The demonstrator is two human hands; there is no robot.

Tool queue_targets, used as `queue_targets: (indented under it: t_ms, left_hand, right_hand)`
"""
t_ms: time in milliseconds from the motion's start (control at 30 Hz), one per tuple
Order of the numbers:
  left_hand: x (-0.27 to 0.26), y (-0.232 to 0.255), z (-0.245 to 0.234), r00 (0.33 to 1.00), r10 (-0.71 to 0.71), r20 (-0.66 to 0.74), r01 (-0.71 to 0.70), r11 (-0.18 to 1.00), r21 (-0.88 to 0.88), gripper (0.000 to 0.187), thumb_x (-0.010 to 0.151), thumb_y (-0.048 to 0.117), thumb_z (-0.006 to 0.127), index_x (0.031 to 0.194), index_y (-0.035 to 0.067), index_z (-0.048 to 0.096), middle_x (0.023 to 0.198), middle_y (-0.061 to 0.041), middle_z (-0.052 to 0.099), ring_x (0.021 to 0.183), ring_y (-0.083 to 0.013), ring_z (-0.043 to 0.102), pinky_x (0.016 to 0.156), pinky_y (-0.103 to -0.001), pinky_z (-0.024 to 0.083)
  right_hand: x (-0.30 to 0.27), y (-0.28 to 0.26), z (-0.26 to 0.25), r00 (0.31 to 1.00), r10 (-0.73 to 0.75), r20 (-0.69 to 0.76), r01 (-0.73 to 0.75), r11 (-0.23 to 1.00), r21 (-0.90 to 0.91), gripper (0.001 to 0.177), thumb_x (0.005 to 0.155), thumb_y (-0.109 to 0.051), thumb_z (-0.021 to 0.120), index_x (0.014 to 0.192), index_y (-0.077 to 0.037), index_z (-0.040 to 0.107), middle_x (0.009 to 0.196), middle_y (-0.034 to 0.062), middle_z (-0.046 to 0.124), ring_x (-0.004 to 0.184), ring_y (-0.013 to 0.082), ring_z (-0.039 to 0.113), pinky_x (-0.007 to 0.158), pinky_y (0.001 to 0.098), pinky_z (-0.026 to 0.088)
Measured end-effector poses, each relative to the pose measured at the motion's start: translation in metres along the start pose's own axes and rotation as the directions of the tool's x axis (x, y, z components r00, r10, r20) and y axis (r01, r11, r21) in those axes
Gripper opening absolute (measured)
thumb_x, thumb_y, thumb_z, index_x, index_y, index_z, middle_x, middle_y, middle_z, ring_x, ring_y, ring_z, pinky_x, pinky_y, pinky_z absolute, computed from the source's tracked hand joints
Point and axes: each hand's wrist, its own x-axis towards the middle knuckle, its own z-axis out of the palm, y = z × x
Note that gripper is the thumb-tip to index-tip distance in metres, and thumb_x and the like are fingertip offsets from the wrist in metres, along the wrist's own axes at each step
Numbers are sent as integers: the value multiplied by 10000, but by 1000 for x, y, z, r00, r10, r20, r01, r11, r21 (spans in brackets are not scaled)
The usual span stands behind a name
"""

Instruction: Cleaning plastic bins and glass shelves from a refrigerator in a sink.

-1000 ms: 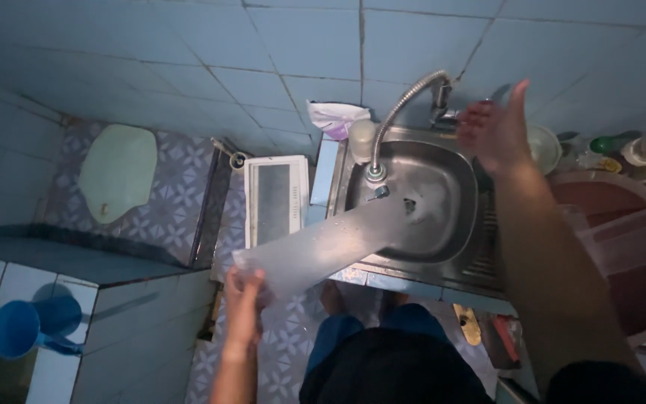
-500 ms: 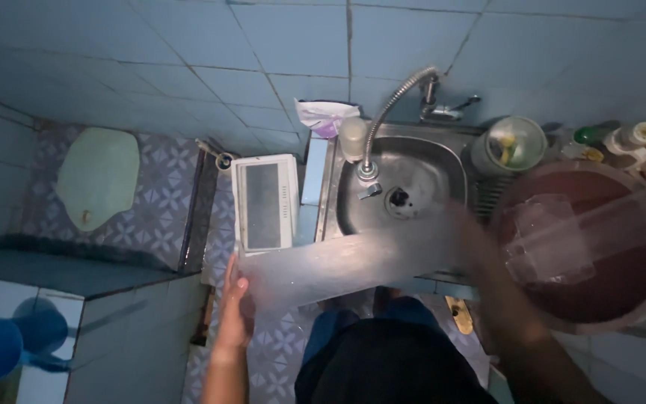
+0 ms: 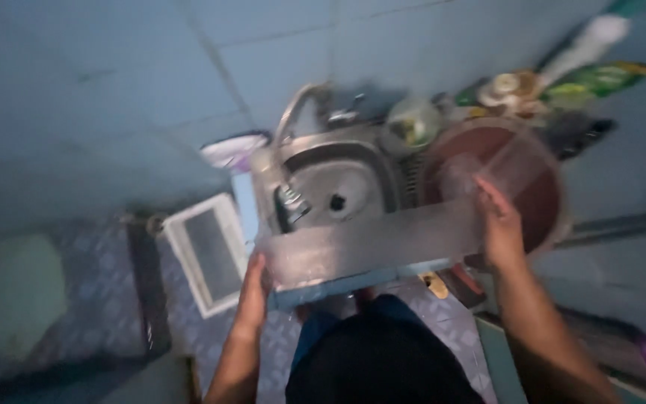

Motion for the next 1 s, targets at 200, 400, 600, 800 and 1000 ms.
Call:
queue_targets:
  t_ms: [200,400,600,800,1000]
  left_hand:
    - [-15,48,94,852,-231,471,107,955,275,667,1001,416,522,1569,110,352,1364,-76,598,1201,-235,638,1001,-336,518]
    - [24,-14,264,676,-360,643,249,933,261,532,1051,442,475,1452,95,512,1344,-103,593,1176,-232,629,890,-381,578]
    - [62,-29,362,641,-489,592,574,817,53,452,1050,407,464,1398,127,532,1305,-64,621,1100,-250,641,859,-419,588]
    - [88,-97,360,702,-544,460,545,826,146,417,992,248,541,1367,71,499,1209,-109,601,972,-234,694,790,-494,608]
    - [88,-102,339,908,-257,332,64,867,495,365,917,272,695,1235,96,658,849,-61,720,728,-199,702,684,-384,601]
  right_hand:
    - [5,-108,-118,883,336,-329,-407,896,-178,601,980,-529,612,1406,-106,621,1372,20,641,1237,183,576,1016,362,451]
    - [43,-150,-244,845,227,-484,-401,868,-294,403,1105,-423,672,1307,-75,650,1090,71,687,942,213,671,771,372,569]
    - [105,-179,-225,882,-14,-472,-363,618,-697,331,1023,-332,817,1228,-83,743,1049,73,708,876,167,632,722,334,518]
    - [157,-152,-207,943,-21,-333,-234,671,-704,506,941,-471,889,1172,-47,737,1021,86,721,890,146,666,732,274,523]
    - [214,-114,-219,933,123,-337,-318,719,-618,548,856,-510,910,1053,-26,747,941,98,719,771,169,661,633,321,526]
